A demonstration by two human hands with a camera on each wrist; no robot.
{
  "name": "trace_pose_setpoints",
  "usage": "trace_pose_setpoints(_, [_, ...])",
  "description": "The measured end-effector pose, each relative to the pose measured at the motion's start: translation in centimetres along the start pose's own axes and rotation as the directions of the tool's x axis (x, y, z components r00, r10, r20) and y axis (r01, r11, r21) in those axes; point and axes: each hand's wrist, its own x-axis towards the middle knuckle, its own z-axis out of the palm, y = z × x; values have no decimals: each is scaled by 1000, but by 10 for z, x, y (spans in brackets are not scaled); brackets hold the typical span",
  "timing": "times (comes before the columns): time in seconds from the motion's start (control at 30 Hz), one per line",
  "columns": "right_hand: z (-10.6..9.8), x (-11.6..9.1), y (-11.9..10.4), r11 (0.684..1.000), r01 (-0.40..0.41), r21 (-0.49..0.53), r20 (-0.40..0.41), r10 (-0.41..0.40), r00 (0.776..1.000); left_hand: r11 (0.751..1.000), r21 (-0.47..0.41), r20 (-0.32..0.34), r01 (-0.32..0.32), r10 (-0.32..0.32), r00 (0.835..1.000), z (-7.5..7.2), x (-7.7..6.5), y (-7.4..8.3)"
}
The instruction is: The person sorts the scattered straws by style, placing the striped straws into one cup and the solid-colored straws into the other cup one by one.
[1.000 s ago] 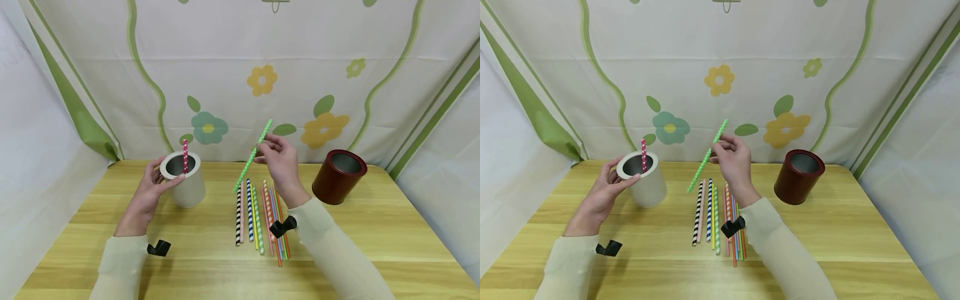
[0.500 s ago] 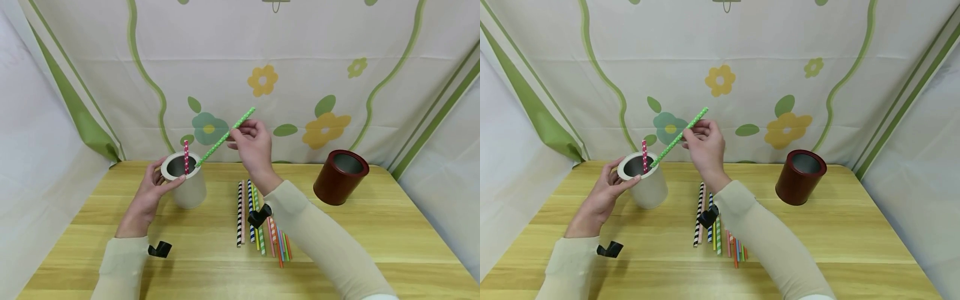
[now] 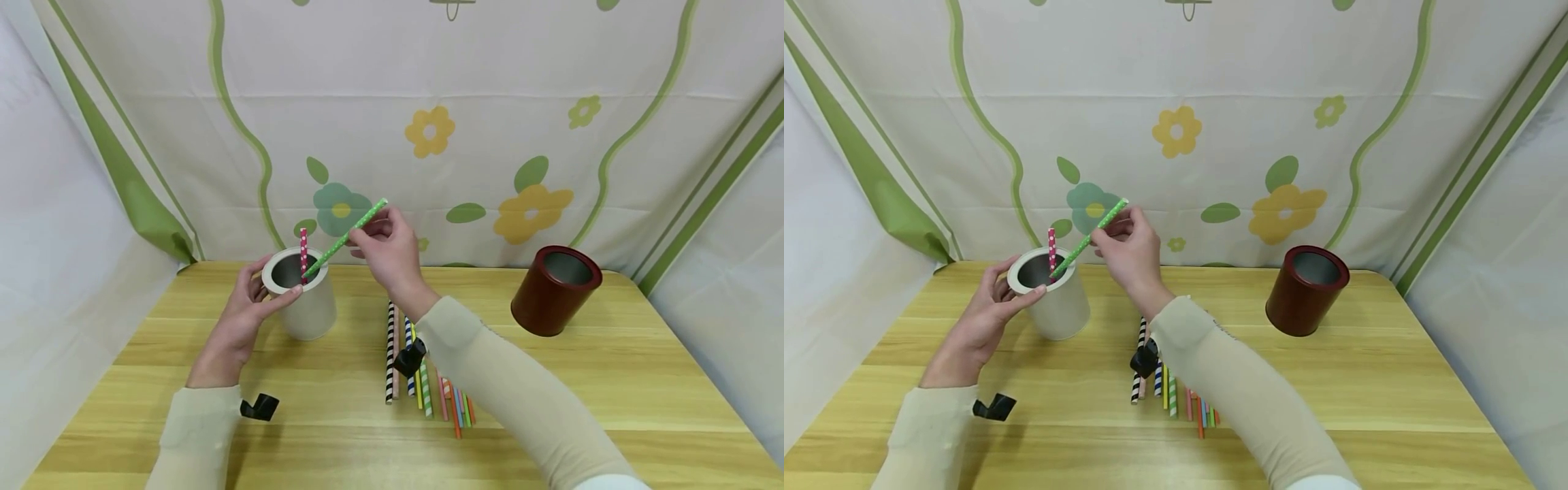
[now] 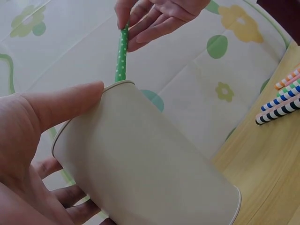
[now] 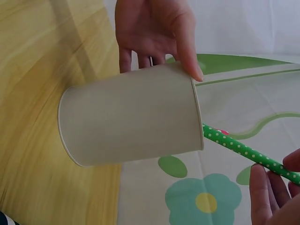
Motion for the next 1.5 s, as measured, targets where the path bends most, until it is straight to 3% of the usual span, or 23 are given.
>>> trace_pose_setpoints(0.33, [13, -6, 8, 997, -51, -58, 90, 56, 994, 1000, -7, 6, -4, 4, 1000, 0, -1, 1])
trace_pose_setpoints(0.83, [20, -11, 21, 978, -154, -140, 158, 175, 972, 1000, -7, 9, -2, 2, 1000, 2, 1, -4])
trace_pose_setpoints(1.5, [20, -6, 18, 936, -112, -335, 190, 183, 965, 1000, -12, 12, 6, -5, 1000, 3, 3, -4])
